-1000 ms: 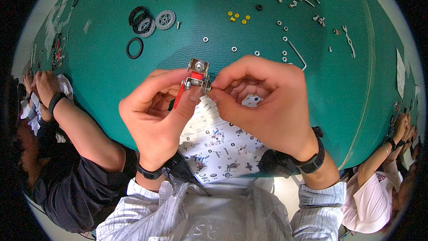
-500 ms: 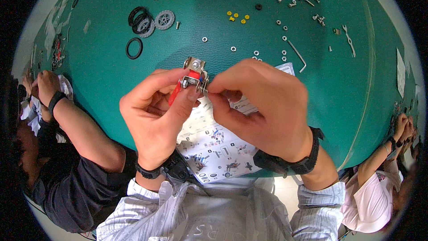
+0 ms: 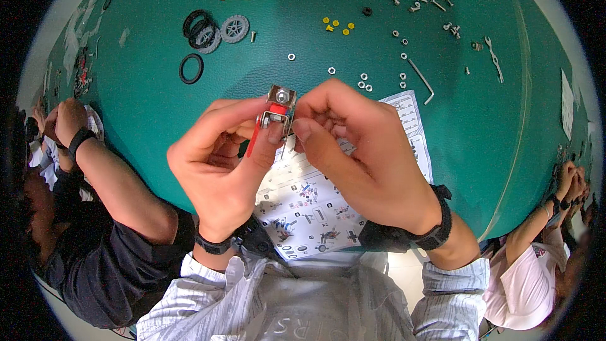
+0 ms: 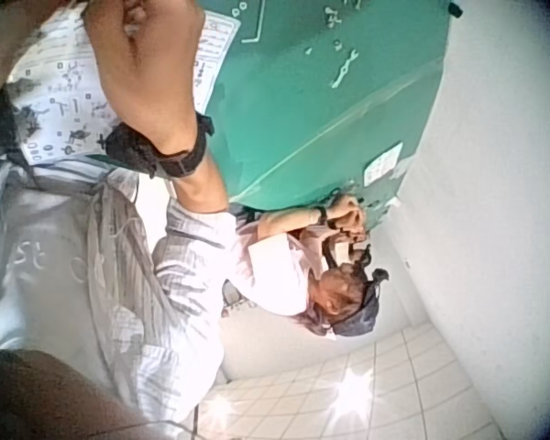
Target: Assembling a toy motorcycle using metal components, screws, and wheels following a printed manual.
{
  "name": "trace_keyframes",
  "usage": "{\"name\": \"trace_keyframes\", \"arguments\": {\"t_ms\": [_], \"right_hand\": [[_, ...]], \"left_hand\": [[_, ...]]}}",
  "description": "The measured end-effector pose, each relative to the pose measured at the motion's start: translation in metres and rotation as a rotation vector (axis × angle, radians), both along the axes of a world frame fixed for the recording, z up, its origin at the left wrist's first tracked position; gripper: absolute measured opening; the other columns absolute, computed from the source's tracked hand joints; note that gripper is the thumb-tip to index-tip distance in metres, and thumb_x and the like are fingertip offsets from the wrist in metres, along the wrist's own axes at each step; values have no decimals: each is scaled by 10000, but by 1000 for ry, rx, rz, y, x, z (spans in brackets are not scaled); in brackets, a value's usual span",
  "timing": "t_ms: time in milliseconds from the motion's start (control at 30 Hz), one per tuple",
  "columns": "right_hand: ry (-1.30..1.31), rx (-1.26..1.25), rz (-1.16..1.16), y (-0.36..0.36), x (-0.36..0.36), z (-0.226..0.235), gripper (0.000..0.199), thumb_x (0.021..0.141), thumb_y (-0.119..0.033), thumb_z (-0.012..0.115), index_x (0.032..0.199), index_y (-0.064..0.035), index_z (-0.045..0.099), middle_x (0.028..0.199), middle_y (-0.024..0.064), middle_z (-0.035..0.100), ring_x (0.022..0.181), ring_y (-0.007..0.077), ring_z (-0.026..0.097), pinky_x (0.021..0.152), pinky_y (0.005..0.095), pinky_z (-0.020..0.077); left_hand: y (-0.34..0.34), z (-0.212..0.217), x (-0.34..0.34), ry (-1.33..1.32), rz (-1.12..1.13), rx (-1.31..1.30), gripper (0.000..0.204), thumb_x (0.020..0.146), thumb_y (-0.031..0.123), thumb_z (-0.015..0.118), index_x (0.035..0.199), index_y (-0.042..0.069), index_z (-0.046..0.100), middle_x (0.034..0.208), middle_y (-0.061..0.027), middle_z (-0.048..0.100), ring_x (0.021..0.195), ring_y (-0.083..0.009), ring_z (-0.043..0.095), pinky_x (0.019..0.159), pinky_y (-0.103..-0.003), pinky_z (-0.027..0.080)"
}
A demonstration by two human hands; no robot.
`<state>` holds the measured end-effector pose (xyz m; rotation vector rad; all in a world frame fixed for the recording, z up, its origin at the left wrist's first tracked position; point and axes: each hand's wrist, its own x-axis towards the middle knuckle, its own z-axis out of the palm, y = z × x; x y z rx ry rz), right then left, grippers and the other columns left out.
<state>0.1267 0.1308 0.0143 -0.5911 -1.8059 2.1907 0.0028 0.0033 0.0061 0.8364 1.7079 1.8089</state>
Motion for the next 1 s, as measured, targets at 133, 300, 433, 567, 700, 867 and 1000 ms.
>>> {"name": "trace_keyframes", "arguments": {"t_ms": [133, 300, 433, 567, 700, 867, 1000], "right_hand": [[-34, 30, 7, 0, 1, 0, 89, 981, -49, 568, 1011, 34, 554, 861, 25, 605, 796, 60, 536, 689, 227, 450], [22, 199, -29, 0, 0, -4, 91, 961, -59, 610, 977, 22, 572, 823, 37, 609, 746, 62, 535, 645, 232, 446], [18, 137, -67, -3, -1, -7, 81, 953, -50, 617, 974, 18, 579, 800, 49, 609, 717, 72, 538, 626, 241, 444], [19, 435, -68, 0, -3, -3, 99, 916, -33, 653, 987, 3, 595, 819, 92, 611, 679, 157, 579, 603, 273, 461], [88, 790, -63, 5, -4, -2, 142, 867, 0, 682, 988, -11, 607, 847, 117, 606, 674, 234, 602, 592, 304, 483], [119, 733, -87, 3, -5, -3, 148, 867, 14, 675, 994, -10, 603, 863, 118, 613, 682, 246, 606, 604, 310, 494], [52, 643, -68, 0, -4, -3, 134, 900, -5, 646, 1019, -12, 585, 873, 123, 612, 683, 266, 604, 608, 323, 496]], "left_hand": [[0, 0, 1, -15, 17, -18, 358, 753, -163, 666, 1087, -42, 715, 969, -146, 695, 825, -161, 683, 750, -253, 561], [0, -1, 0, 31, -5, -10, 297, 801, -137, 672, 1087, -60, 691, 988, -140, 680, 835, -150, 671, 743, -244, 540], [-1, -2, -1, 72, -28, -17, 256, 843, -117, 677, 1096, -76, 665, 1007, -131, 666, 847, -139, 654, 740, -239, 517], [-1, 0, -2, 44, -34, 5, 261, 845, -119, 675, 1102, -76, 661, 1001, -127, 667, 849, -138, 651, 739, -239, 514], [-1, -2, -2, 48, -32, 4, 262, 850, -118, 672, 1108, -77, 657, 992, -121, 666, 844, -130, 642, 722, -230, 505], [-4, 0, -2, 48, -37, -62, 258, 854, -117, 669, 1109, -78, 656, 992, -120, 665, 847, -127, 636, 720, -224, 500], [-2, -1, -2, 49, -35, -44, 254, 856, -114, 670, 1106, -79, 656, 992, -118, 664, 852, -129, 637, 735, -229, 502]]}}
